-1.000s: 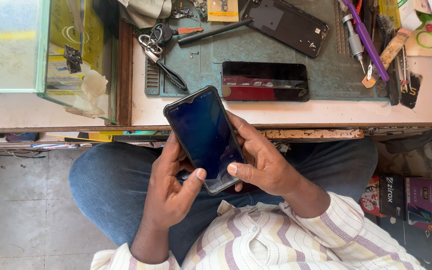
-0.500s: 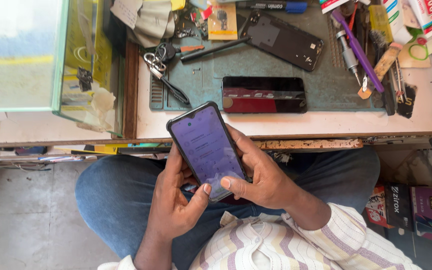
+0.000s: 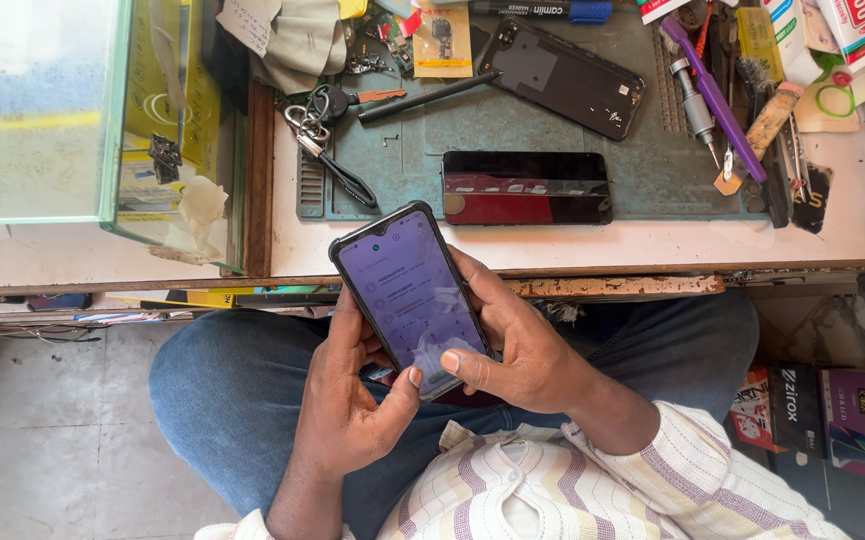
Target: The person handles a feature phone and a smartphone, then opens the back of a disassembled smartphone to access the battery and internal components. They remove a small internal part, place it on the table, and use a screwdriver to adjust or remove a screw near the battery area.
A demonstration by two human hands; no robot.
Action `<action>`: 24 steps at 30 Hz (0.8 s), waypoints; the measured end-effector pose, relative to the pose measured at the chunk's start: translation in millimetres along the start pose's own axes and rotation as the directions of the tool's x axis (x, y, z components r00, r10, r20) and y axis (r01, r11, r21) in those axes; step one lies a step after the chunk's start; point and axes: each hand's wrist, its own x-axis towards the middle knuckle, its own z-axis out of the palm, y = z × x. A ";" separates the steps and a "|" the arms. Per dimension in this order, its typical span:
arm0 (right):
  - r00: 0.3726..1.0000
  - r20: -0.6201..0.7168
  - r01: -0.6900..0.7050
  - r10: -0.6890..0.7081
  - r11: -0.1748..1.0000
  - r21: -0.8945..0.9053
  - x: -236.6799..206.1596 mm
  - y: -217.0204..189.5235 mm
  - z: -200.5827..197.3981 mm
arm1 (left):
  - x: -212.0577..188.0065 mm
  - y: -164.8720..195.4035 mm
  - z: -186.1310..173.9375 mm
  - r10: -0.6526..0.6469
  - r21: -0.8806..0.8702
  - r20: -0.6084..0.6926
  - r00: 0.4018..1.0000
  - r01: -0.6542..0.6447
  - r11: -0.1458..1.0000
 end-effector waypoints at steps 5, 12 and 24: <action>1.000 -0.003 -0.006 0.006 1.000 -0.015 0.3 1.4 -0.4 | 0.5 -0.7 -0.2 0.011 0.021 0.004 1.000 -0.011 1.000; 1.000 -0.005 -0.022 0.022 1.000 -0.004 0.6 0.2 0.4 | -1.0 -2.5 -0.3 0.016 0.031 0.002 1.000 -0.016 0.999; 0.999 0.046 0.014 -0.019 0.995 0.098 -0.5 3.5 4.6 | -4.6 -3.0 -2.6 0.020 -0.053 -0.012 1.000 -0.020 0.998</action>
